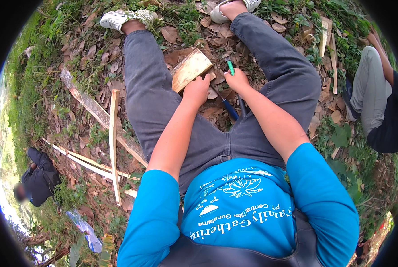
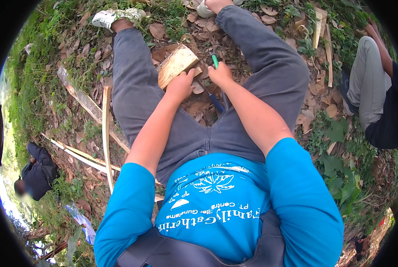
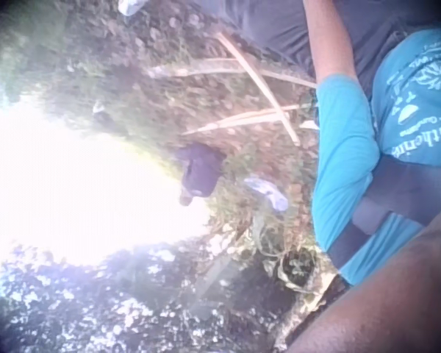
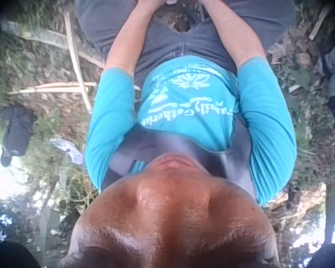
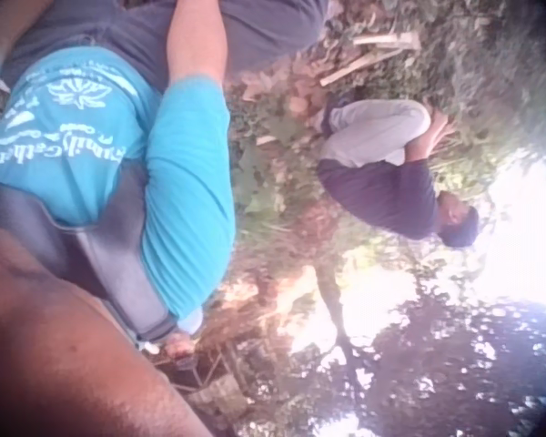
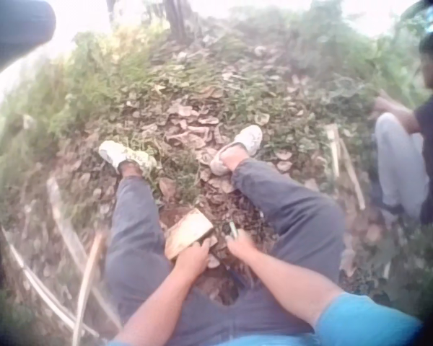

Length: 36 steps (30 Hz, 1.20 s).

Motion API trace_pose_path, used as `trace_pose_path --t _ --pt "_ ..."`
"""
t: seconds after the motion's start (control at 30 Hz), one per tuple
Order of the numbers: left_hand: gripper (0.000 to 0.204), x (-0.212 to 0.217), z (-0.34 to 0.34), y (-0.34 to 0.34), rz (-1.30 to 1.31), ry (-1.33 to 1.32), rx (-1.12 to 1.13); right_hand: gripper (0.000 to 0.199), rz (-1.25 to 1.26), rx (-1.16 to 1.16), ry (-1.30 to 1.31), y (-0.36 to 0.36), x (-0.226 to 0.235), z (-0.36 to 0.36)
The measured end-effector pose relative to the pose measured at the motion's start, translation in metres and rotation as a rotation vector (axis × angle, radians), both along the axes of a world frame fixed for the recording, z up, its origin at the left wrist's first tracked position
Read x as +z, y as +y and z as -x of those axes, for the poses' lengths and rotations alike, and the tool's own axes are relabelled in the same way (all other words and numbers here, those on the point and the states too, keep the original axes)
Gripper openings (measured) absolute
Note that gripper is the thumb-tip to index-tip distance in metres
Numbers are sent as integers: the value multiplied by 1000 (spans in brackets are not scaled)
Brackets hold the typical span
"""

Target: The person sits on the ground and uses a hammer to drive nails into a small wooden block. They repeatedly position the nail and strike it with the hammer, occasionally adjusting the wood's orientation.

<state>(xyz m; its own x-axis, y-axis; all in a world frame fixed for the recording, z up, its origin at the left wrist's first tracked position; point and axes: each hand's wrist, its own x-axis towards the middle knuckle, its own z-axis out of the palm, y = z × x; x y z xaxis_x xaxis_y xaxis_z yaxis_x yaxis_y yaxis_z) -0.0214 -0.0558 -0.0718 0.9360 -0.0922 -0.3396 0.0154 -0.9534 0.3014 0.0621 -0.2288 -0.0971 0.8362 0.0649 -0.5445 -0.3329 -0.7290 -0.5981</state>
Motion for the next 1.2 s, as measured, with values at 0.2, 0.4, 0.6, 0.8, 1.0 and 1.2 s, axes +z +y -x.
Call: trace_pose_path --t 0.2,0.4,0.6,0.8,1.0,1.2 --pt "29 -34 -21 -31 -105 -41 85 33 -178 58 18 9 21 11" --pt "27 -12 -23 -26 50 -233 141 26 -218 -14 53 4 11 10" --pt "39 83 -12 3 303 -576 342 47 -541 -39 290 9 25 -1" --pt "37 107 18 40 498 -860 618 75 -580 316 34 15 38 18" --pt "41 90 21 50 837 -862 736 53 -457 422 -134 25 81 39" --pt "41 92 15 63 791 -759 689 36 -458 404 -178 20 105 51"
